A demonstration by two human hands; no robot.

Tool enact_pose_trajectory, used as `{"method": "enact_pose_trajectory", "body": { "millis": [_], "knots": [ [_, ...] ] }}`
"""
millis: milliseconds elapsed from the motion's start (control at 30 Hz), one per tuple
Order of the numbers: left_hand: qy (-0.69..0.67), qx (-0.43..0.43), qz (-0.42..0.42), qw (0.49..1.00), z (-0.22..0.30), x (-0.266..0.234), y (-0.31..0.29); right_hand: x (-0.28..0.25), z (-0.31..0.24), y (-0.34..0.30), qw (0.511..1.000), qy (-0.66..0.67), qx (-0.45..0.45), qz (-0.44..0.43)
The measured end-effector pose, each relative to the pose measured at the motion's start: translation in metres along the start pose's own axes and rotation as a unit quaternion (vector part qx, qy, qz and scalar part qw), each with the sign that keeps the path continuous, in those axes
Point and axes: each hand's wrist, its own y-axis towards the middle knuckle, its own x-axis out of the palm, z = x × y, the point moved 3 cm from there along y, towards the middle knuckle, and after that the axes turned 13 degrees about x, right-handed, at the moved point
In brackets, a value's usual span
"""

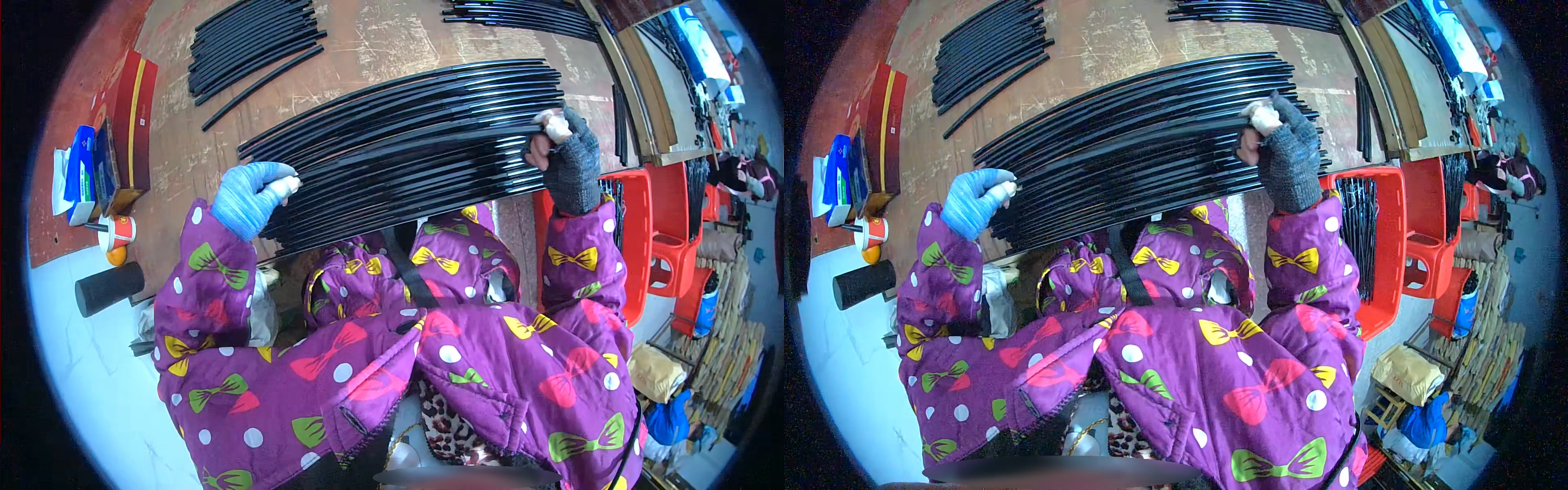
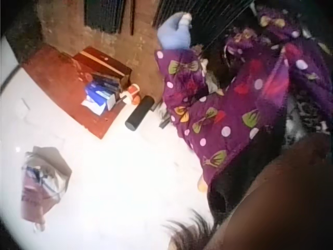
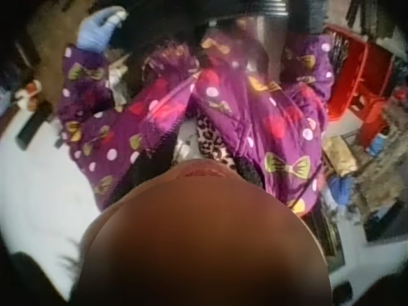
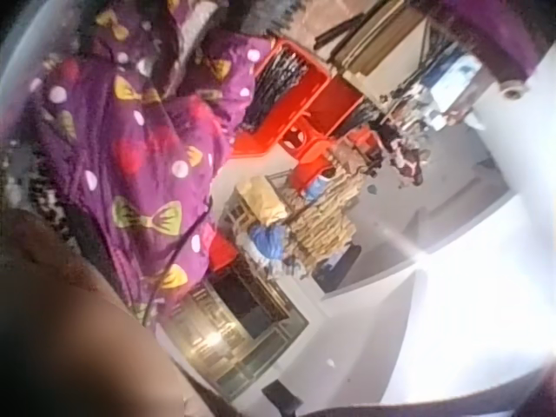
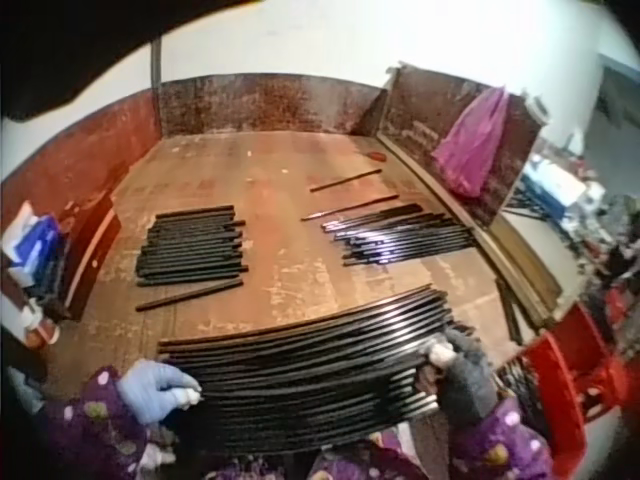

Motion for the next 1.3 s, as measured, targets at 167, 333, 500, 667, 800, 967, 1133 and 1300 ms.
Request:
{"method": "enact_pose_trajectory", "body": {
  "millis": [167, 333, 500, 667, 800, 967, 1133, 1300],
  "knots": [
    [-0.023, -0.066, -0.020, 0.997, -0.015, -0.010, -0.001, -0.013, 0.001, 0.002, 0.998, -0.049, 0.013, 0.029],
    [-0.022, -0.048, 0.014, 0.998, -0.013, -0.011, -0.008, -0.022, 0.010, 0.003, 0.999, -0.022, 0.018, 0.028],
    [0.031, 0.079, 0.054, 0.995, -0.007, -0.010, -0.012, -0.021, 0.014, 0.003, 0.999, -0.025, 0.015, 0.039],
    [-0.044, -0.027, 0.041, 0.998, -0.007, -0.005, -0.008, -0.024, 0.017, 0.000, 0.999, 0.010, -0.007, 0.029],
    [-0.036, -0.013, 0.046, 0.998, -0.007, -0.005, -0.011, -0.024, 0.019, -0.002, 0.998, -0.036, -0.020, 0.044],
    [0.034, 0.032, 0.049, 0.998, -0.003, -0.012, -0.018, -0.018, 0.017, -0.005, 0.989, -0.129, -0.012, 0.065],
    [-0.011, -0.002, 0.031, 0.999, -0.029, -0.020, -0.020, -0.049, 0.010, -0.003, 0.993, -0.107, -0.015, 0.043],
    [-0.047, -0.049, 0.026, 0.997, -0.030, -0.013, -0.013, -0.055, 0.004, 0.000, 0.990, -0.118, -0.025, 0.071]
  ]
}}
